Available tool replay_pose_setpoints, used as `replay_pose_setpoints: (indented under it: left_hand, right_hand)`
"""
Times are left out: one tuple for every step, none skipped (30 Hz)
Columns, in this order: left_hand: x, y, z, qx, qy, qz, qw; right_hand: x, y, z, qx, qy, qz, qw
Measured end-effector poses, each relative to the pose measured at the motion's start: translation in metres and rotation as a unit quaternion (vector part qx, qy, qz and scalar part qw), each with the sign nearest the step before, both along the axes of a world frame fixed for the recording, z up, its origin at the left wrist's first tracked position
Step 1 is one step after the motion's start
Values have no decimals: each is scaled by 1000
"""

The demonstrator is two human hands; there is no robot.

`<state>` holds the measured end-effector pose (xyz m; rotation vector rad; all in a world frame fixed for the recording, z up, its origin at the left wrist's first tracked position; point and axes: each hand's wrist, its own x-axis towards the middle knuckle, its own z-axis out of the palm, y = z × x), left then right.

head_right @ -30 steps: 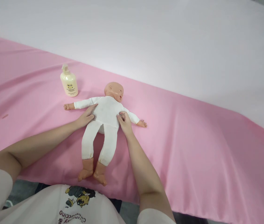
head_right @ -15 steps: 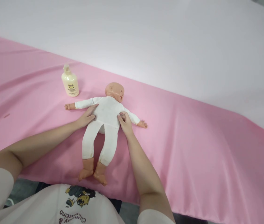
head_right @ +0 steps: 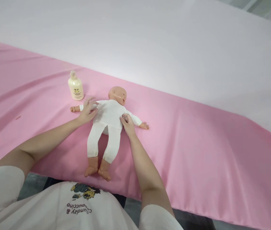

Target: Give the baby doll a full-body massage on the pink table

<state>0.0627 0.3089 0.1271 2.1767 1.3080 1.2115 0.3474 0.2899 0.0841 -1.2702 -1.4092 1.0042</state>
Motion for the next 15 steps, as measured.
replay_pose_setpoints:
  left_hand:
    - [-9, 6, 13, 35, 18, 16, 999]
    - [-18, 13, 27, 65, 28, 40, 997]
    - [-27, 20, 43, 85, 31, 68, 994]
    - [-37, 29, 59, 100, 27, 95, 990]
    - [-46, 38, 74, 113, 18, 119, 986]
    - [-54, 48, 89, 123, 10, 132, 983]
    - [-61, 58, 101, 131, 1, 139, 982]
    - [-67, 69, 111, 137, -6, 141, 980]
    - [-72, 81, 118, 139, -11, 141, 980]
    - [-76, 92, 122, 138, -10, 139, 981]
    - [-79, 103, 125, 132, -4, 137, 982]
    - [-80, 112, 125, 117, 13, 138, 983]
    - [-81, 121, 123, 85, 39, 143, 985]
    - [-81, 127, 120, 39, 66, 155, 985]
    - [-80, 132, 117, -14, 91, 171, 981]
  right_hand:
    - [0, 0, 0, 4, -3, -2, 1000]
    - [0, 0, 1, 8, -5, -5, 1000]
    - [-1, 0, 1, 10, -6, -6, 1000]
    - [-1, 1, 1, 10, -7, -7, 1000]
    - [-1, 1, 0, 8, -7, -7, 1000]
    - [-1, 2, 0, 5, -8, -8, 1000]
    - [-1, 3, -1, 3, -9, -11, 1000]
    - [0, 3, -2, 3, -12, -16, 1000]
    - [0, 4, -3, 4, -14, -22, 1000]
    - [1, 5, -3, 4, -18, -27, 999]
    - [2, 5, -4, 4, -22, -32, 999]
    - [3, 6, -5, 2, -28, -37, 999]
    - [4, 6, -6, 1, -35, -44, 998]
    - [5, 6, -6, 1, -42, -52, 998]
    - [6, 6, -7, 2, -50, -61, 997]
